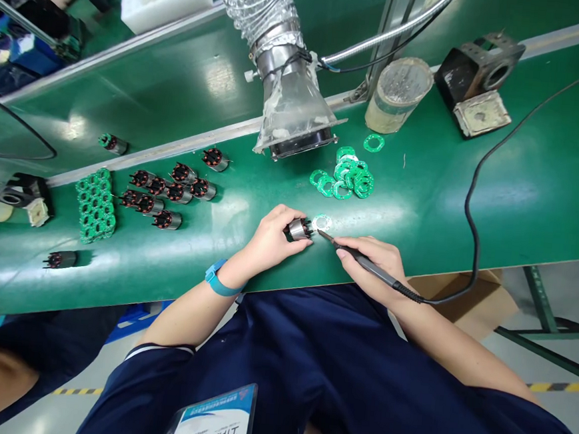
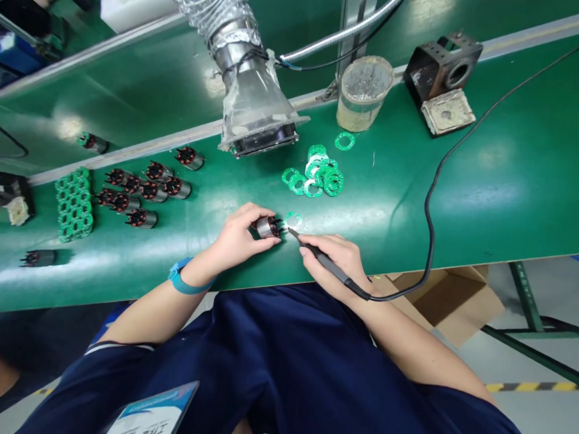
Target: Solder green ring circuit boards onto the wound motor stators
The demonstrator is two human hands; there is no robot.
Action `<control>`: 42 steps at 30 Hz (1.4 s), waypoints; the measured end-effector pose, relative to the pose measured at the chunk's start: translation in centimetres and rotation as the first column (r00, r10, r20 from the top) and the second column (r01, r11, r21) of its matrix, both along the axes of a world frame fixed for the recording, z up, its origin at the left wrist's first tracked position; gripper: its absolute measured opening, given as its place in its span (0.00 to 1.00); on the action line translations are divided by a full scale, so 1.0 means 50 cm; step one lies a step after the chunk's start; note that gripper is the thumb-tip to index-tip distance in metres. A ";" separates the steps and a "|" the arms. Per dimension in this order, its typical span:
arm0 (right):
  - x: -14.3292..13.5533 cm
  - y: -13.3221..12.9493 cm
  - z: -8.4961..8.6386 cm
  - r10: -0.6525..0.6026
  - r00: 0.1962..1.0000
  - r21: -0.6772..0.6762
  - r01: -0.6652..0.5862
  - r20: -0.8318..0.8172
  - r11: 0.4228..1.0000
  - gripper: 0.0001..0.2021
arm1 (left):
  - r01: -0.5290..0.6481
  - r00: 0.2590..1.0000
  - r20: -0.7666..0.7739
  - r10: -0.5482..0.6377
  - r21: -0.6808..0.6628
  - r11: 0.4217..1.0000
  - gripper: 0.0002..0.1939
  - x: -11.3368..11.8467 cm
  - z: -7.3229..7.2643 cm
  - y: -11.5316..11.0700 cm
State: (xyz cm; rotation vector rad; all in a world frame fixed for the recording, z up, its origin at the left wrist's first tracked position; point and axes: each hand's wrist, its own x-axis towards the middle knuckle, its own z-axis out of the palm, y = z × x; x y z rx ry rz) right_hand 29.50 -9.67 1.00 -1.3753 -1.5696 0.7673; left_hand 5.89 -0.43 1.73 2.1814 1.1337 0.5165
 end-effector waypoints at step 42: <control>-0.062 0.067 -0.057 -0.228 0.944 -0.049 0.223 -0.239 0.974 0.13 | -0.039 0.957 0.288 -0.019 0.193 0.981 0.25 -0.005 -0.069 -0.036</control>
